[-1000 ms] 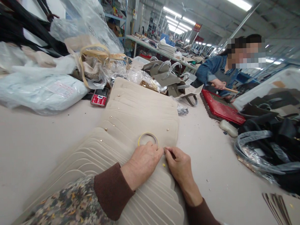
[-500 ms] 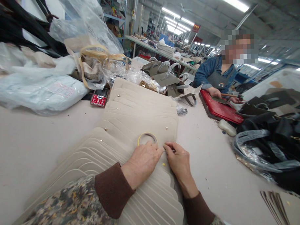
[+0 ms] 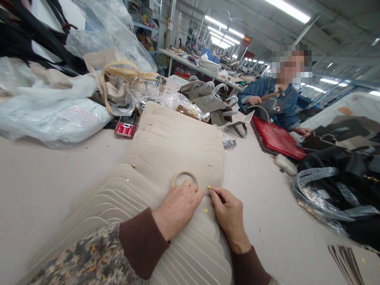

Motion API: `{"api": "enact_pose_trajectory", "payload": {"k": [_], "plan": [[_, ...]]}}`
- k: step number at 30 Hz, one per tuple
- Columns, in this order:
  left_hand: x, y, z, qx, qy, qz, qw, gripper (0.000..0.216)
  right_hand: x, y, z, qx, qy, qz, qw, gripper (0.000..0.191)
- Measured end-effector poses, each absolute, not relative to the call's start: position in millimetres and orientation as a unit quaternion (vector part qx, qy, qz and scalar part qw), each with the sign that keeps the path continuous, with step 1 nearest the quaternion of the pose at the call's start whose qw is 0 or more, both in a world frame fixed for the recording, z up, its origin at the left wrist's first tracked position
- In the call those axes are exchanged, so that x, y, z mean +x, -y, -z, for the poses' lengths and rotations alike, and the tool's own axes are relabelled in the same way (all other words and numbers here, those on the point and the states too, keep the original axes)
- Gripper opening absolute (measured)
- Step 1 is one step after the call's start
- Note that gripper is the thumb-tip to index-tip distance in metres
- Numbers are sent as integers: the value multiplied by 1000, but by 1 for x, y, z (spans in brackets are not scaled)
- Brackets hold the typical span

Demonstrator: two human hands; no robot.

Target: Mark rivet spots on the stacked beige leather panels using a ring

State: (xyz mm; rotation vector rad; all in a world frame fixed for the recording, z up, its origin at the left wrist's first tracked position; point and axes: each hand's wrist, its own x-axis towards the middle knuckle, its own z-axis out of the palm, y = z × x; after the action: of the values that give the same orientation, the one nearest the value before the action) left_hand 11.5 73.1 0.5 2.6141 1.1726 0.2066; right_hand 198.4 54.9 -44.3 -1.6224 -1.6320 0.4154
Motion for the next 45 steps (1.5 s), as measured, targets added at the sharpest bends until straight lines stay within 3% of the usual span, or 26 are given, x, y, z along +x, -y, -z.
{"api": "enact_pose_trajectory", "payload": {"k": [3, 7, 18, 24, 31, 39, 45], "plan": [[12, -74, 3, 905, -400, -74, 129, 17, 192, -60, 43, -638, 678, -91, 352, 21], [14, -75, 5, 905, -400, -67, 128, 18, 184, -67, 41, -681, 661, -78, 304, 25], [6, -78, -10, 877, -453, -74, 141, 20, 186, -67, 20, -713, 650, -186, 183, 23], [5, -80, -9, 892, -428, -48, 138, 19, 188, -66, 22, -672, 668, -220, 232, 15], [4, -81, -12, 894, -424, -29, 141, 21, 217, -65, 30, -606, 634, -390, 280, 23], [3, -81, -8, 902, -408, -53, 134, 22, 210, -68, 29, -552, 761, -243, 236, 16], [0, -79, -7, 901, -400, -108, 128, 19, 206, -63, 17, -563, 763, -259, 186, 23]]}}
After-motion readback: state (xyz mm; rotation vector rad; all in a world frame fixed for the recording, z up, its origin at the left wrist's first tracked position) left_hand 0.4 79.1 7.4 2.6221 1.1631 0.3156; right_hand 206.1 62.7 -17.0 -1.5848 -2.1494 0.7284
